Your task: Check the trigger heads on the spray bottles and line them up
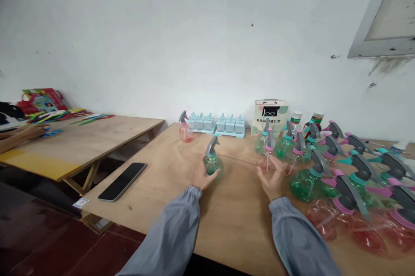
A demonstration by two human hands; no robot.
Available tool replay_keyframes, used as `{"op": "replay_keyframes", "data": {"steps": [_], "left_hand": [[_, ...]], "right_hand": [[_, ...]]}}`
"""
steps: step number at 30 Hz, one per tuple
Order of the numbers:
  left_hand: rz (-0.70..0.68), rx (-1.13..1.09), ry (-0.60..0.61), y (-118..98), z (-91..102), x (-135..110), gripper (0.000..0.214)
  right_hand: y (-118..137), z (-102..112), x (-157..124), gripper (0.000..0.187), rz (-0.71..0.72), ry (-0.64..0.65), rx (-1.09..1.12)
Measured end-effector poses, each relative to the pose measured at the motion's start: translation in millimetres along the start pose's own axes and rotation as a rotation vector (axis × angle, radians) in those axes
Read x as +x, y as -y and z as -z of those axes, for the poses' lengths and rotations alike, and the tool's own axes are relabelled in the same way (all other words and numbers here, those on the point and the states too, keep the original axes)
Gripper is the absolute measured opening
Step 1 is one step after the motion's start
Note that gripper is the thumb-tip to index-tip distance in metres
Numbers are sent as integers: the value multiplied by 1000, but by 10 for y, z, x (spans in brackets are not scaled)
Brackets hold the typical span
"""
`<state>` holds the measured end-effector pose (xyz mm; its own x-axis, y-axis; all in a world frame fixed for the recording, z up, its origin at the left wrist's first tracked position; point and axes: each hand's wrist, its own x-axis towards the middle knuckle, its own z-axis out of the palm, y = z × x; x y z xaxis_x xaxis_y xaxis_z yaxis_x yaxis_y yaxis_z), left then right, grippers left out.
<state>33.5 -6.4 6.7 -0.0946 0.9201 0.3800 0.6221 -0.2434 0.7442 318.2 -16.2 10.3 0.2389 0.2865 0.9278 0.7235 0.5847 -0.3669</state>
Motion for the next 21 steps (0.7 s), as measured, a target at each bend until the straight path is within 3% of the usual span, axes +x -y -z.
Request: {"op": "replay_keyframes", "data": {"steps": [3,6,8,12,15,17,19,21], "left_hand": [[-104,-42,95,-136,-99,-145,78],[-219,-61,162,-250,-243,-318,79],[-284,-50,215,-284,-331,-419,81],[-356,-33,233,-205,-399,-439,93],[-364,-83,68,-34,-264,-125,82],[-270,-117,-161,104,-57,269,62],[-102,-51,-335,240,212,749,53],[159,103,-460,361,482,1222,53]], "right_hand": [[360,-134,-32,50,79,191,92],[683,-366,-60,71,-40,346,160],[806,-498,-82,79,-136,369,191],[806,-593,-87,69,-259,308,229],[733,-552,-48,65,-317,348,284],[719,-519,-21,65,-360,397,347],[736,-500,-10,65,-395,425,399],[763,-498,-23,64,-419,435,413]]}}
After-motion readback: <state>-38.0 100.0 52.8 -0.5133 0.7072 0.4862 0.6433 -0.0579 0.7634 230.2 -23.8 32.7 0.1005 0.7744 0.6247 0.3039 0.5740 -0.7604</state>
